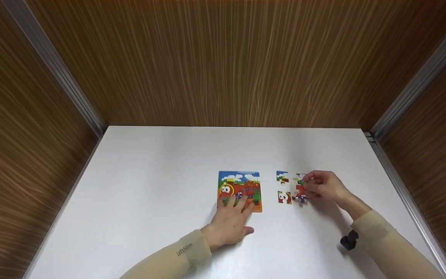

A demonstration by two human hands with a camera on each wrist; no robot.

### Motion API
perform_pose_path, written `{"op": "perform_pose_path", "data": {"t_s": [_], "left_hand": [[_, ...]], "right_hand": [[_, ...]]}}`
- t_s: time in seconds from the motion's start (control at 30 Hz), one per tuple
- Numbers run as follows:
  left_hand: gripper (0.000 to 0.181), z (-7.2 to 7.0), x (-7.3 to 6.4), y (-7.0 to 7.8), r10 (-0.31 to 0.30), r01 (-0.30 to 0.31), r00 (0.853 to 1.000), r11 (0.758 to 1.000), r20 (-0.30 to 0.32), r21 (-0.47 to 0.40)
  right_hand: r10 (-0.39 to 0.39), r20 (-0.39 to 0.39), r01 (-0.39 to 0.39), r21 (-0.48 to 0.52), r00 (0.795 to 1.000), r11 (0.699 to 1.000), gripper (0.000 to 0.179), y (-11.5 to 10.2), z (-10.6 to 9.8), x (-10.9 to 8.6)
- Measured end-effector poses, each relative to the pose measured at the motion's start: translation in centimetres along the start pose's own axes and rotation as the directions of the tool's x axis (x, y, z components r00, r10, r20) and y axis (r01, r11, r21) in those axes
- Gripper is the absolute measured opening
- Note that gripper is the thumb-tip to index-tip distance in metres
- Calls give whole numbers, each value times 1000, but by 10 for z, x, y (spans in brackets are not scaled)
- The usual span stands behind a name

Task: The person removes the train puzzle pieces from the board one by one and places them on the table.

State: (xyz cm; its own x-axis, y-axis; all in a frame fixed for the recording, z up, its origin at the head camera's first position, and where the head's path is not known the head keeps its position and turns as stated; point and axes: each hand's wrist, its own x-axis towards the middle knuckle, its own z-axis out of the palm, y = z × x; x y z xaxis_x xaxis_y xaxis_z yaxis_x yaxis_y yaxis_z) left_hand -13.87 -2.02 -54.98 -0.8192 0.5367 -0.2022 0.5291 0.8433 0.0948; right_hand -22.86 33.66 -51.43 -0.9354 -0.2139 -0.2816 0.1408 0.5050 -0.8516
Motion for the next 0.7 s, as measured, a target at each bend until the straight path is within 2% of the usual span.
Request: {"op": "perform_pose_path", "data": {"t_s": [0.2,0.43,0.7], "left_hand": [[79,-1,-3,-1,1,-1,1000,1000,4,-2],[80,-2,-4,0,3,-3,1000,1000,12,5],[78,0,-4,-1,1,-1,1000,1000,-10,-12]], "right_hand": [[31,-46,-35,-88,998,995,28,5,-3,-4],[45,-67,-52,-103,997,993,26,7,-4,-9],[52,-88,-63,-131,995,989,21,14,-2,-10]]}}
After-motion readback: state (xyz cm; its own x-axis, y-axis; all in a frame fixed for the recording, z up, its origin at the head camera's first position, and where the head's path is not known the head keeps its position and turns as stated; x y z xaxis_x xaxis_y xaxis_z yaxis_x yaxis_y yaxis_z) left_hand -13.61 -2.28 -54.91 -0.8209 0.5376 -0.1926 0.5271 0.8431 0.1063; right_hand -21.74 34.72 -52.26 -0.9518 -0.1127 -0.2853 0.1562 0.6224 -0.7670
